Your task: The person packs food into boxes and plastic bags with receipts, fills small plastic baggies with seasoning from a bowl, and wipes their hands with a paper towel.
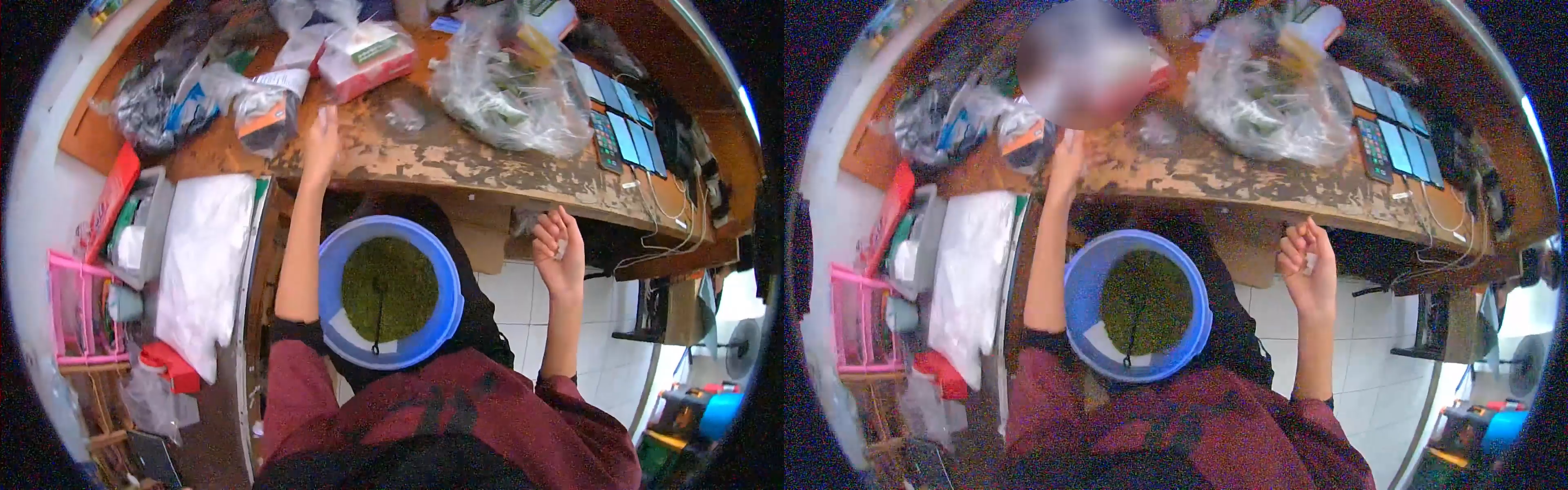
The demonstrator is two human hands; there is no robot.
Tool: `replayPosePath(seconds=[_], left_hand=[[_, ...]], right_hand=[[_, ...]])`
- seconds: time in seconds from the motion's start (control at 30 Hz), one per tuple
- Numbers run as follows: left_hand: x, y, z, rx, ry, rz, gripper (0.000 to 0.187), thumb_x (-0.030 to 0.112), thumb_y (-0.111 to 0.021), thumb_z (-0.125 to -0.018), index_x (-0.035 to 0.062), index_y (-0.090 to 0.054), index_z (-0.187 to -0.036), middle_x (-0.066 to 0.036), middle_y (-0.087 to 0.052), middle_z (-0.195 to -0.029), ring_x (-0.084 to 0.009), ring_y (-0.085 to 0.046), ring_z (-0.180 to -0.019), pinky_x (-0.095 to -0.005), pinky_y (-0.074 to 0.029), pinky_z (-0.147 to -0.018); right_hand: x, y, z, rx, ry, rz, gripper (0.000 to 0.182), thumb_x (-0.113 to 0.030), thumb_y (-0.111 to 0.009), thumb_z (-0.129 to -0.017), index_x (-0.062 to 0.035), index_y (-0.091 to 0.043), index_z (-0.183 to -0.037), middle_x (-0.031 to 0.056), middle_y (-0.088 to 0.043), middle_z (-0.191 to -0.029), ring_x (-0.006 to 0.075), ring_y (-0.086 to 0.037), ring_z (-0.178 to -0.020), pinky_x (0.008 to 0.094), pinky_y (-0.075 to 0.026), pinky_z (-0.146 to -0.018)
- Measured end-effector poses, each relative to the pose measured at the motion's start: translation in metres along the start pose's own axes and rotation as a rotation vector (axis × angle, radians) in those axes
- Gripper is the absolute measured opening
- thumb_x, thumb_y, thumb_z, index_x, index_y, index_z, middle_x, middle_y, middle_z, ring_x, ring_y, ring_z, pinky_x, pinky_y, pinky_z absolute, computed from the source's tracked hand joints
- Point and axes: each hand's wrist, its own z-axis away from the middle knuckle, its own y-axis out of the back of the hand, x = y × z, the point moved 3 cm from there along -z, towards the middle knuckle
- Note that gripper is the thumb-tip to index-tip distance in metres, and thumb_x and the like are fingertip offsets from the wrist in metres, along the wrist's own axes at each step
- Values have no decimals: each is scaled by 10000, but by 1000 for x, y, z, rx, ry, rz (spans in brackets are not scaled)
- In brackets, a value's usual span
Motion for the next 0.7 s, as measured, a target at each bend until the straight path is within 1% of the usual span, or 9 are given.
replayPosePath(seconds=[0.13, 0.17, 0.23, 0.27, 0.3, 0.33, 0.4, 0.53, 0.7], left_hand=[[-29, 1, -52, -6, -60, -573, 782, 642, -468, -765, -32, -470, -1161, -219, -613, -919, -330, -601, -876, -413, -456, -769], [-31, -3, -53, 11, -39, -697, 923, 698, -474, -708, -37, -331, -1248, -254, -514, -1076, -368, -510, -1009, -429, -398, -857], [-16, -14, -43, -133, 113, -807, 1248, 788, -515, -574, -5, 24, -1372, -277, -166, -1380, -416, -214, -1266, -430, -234, -1017], [-17, -14, -38, -143, 110, -798, 1248, 788, -515, -574, -5, 24, -1372, -277, -166, -1380, -416, -214, -1266, -430, -234, -1017], [-17, -6, -36, -58, -24, -835, 1189, 741, -535, -615, 2, 3, -1377, -277, -164, -1378, -403, -202, -1273, -423, -227, -1022], [-16, 0, -32, 25, -158, -868, 1131, 693, -554, -657, 9, -19, -1381, -276, -162, -1376, -390, -189, -1281, -416, -220, -1027], [1, 17, 5, 77, -554, -555, 901, 502, -584, -776, 24, -117, -1380, -247, -207, -1367, -342, -194, -1291, -397, -222, -1033], [-6, 59, 106, 23, -198, -194, 530, 301, -547, -861, -9, -380, -1256, -185, -456, -1216, -274, -448, -1144, -356, -371, -936], [-61, 88, 214, 63, -26, -576, 388, 308, -554, -854, 10, -522, -1101, -143, -586, -1035, -223, -560, -992, -324, -438, -828]], right_hand=[[6, 4, -5, -18, -63, -107, 210, -236, -457, -896, -75, -458, -760, -19, -362, -624, 75, -330, -512, 202, -295, -413], [8, 3, -4, -5, -59, -104, 210, -236, -457, -896, -75, -458, -760, -19, -362, -624, 75, -330, -512, 202, -295, -413], [16, -7, -4, 64, -40, -125, 338, -300, -428, -900, -2, -420, -1059, 92, -432, -1008, 179, -414, -911, 304, -368, -750], [19, -11, -5, 96, -29, -136, 479, -333, -413, -902, 35, -400, -1209, 147, -468, -1201, 231, -455, -1110, 355, -405, -918], [22, -14, -5, 104, -18, -133, 479, -333, -413, -902, 35, -400, -1209, 147, -468, -1201, 231, -455, -1110, 355, -405, -918], [25, -21, -4, -57, -42, -155, 561, -384, -370, -908, 41, -308, -1270, 152, -339, -1307, 247, -322, -1213, 392, -294, -995], [24, -25, -6, -217, -55, -169, 647, -435, -327, -914, 47, -216, -1331, 157, -211, -1413, 264, -189, -1315, 430, -184, -1071], [35, -10, -13, -162, -51, -238, 704, -512, -231, -900, 39, -201, -1339, 139, -201, -1422, 250, -177, -1320, 445, -178, -1066], [26, -3, -15, -166, 42, -138, 576, -414, -254, -929, -17, -231, -1345, 107, -215, -1425, 213, -160, -1328, 466, -192, -1045]])
